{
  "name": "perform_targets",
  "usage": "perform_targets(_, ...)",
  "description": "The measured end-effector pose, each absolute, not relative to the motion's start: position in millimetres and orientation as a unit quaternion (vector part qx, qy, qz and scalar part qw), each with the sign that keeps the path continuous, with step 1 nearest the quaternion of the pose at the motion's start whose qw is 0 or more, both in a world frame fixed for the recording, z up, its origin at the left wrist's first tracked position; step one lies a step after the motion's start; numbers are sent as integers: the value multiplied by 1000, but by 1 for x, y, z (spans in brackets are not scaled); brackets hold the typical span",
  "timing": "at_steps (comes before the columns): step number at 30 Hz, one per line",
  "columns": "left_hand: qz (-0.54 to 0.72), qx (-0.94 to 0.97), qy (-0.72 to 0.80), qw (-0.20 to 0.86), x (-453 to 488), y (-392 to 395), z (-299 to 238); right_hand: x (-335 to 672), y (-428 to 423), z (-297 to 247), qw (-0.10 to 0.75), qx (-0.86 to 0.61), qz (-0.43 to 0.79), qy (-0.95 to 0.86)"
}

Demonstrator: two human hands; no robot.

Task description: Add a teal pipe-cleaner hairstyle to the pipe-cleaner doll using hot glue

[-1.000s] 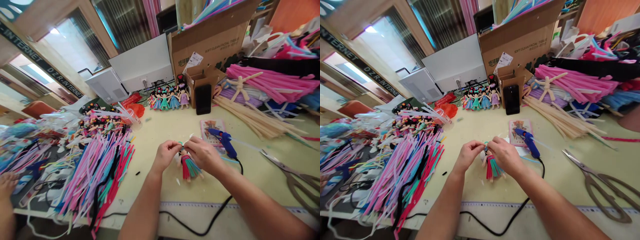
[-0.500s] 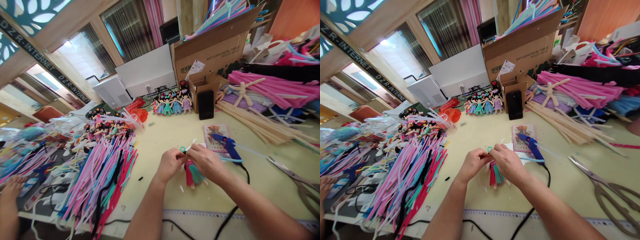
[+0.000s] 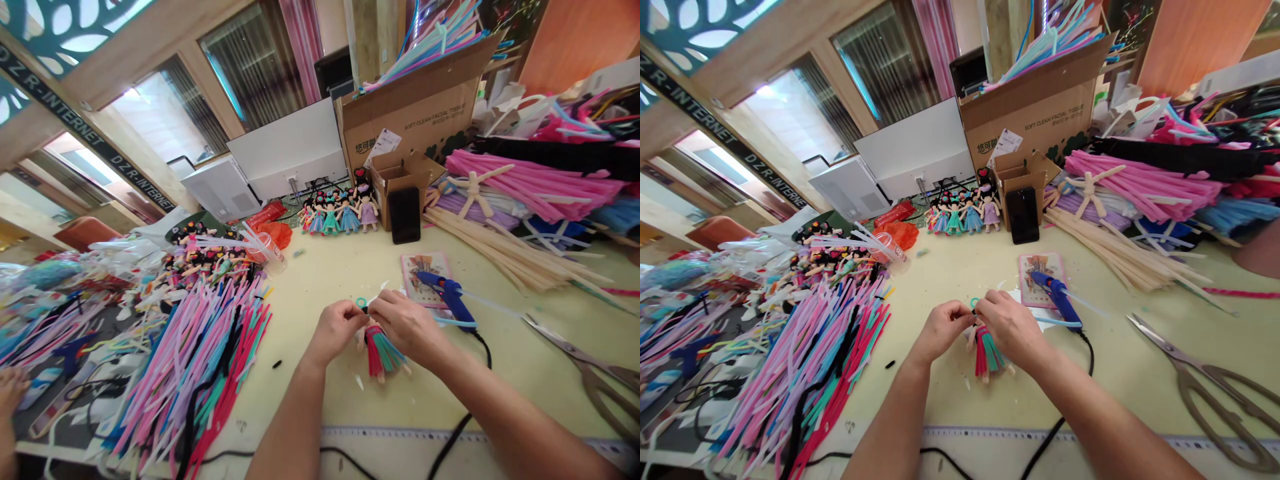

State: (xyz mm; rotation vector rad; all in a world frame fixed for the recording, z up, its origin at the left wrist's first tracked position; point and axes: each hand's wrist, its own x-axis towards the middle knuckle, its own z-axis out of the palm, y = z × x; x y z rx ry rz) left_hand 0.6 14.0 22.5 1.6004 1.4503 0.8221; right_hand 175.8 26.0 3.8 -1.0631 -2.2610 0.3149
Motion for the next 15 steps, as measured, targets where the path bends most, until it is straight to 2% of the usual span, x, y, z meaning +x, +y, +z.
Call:
perform_targets(7, 375, 590, 558, 447, 1, 16, 19, 175, 25, 6, 324, -412, 149, -838)
perform_targets(15, 388, 585, 573, 423, 2, 17, 23, 173, 26, 5, 322, -421, 152, -834)
